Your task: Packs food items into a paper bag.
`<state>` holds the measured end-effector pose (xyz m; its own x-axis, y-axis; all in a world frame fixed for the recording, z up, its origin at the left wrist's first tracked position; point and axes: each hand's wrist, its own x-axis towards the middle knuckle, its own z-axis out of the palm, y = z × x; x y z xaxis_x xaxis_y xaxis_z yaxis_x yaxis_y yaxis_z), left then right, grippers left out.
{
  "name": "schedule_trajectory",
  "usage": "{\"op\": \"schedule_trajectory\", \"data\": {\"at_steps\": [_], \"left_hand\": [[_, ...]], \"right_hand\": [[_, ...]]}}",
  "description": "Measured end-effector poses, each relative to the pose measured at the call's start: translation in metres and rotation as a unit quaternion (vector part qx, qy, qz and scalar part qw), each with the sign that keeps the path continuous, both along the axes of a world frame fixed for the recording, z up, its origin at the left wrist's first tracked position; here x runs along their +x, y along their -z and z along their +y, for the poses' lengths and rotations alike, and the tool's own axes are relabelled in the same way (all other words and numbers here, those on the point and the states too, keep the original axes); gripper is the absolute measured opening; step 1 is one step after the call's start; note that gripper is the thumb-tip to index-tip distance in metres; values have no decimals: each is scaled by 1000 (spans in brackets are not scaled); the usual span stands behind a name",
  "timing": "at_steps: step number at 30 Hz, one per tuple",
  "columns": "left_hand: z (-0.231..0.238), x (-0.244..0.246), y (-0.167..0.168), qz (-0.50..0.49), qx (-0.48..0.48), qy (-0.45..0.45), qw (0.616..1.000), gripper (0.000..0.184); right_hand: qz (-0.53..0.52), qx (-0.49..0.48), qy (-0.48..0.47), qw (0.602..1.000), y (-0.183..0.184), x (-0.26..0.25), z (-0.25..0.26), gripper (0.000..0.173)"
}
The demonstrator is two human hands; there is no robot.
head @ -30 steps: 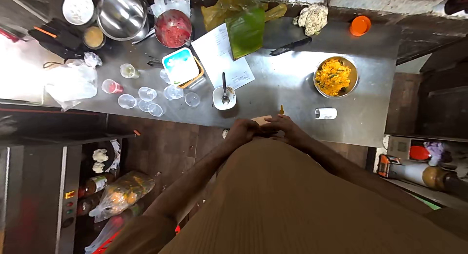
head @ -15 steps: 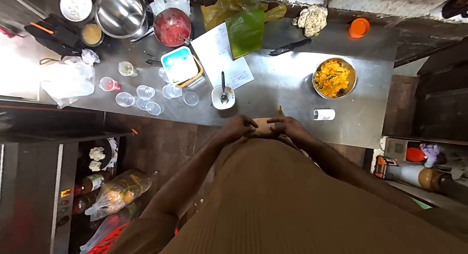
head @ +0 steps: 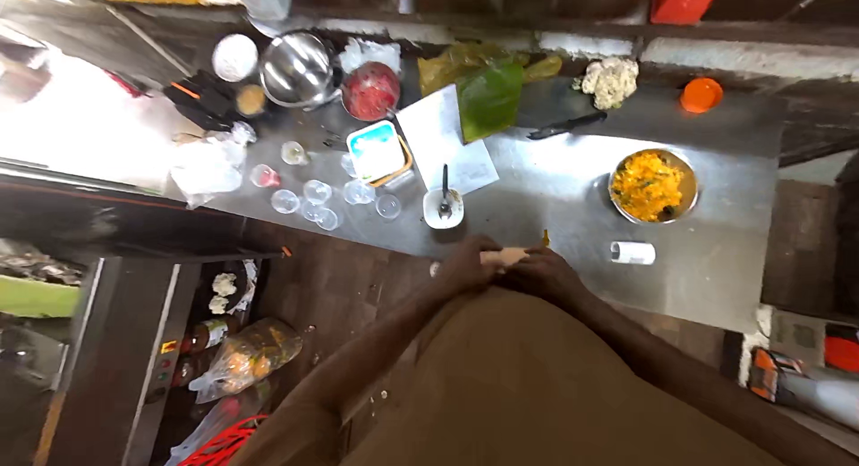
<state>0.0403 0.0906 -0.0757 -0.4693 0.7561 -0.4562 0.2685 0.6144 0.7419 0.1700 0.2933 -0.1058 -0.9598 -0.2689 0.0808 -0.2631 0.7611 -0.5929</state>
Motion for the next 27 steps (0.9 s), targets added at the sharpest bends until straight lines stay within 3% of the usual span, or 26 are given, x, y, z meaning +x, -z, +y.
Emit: {"op": "schedule_trajectory", "data": {"at_steps": [2,4,8,11,16,19,22,27], "left_hand": [[-2,14,3,95,55,61,992,31],[-4,25,16,109,49,94,988,27],[-3,25,27,125,35,81,988,17],[-15,28,28,143,48,68,986,16],[-59,27,16,159,91,-3,983,15],[-99,20,-3,147,87,-87,981,15],[-148,19,-18,158,78,-191,966,16],[-224,18,-39,161,18,-258,953,13]], "right_hand": [[23,-3,1,1000,-2,-2,-2,15],[36,0,5,999,1,-3,-6,19],[10,7,45,999,1,-6,-13,20],[-107,18,58,992,-19,-7,-13,20],[-174,-66,13,983,-41,-32,-29,18],[-219,-118,-62,967,-52,-87,-46,22],[-112,-123,-92,982,-73,-161,-82,20],[-16,-47,-148,988,-77,-315,-181,21]]}}
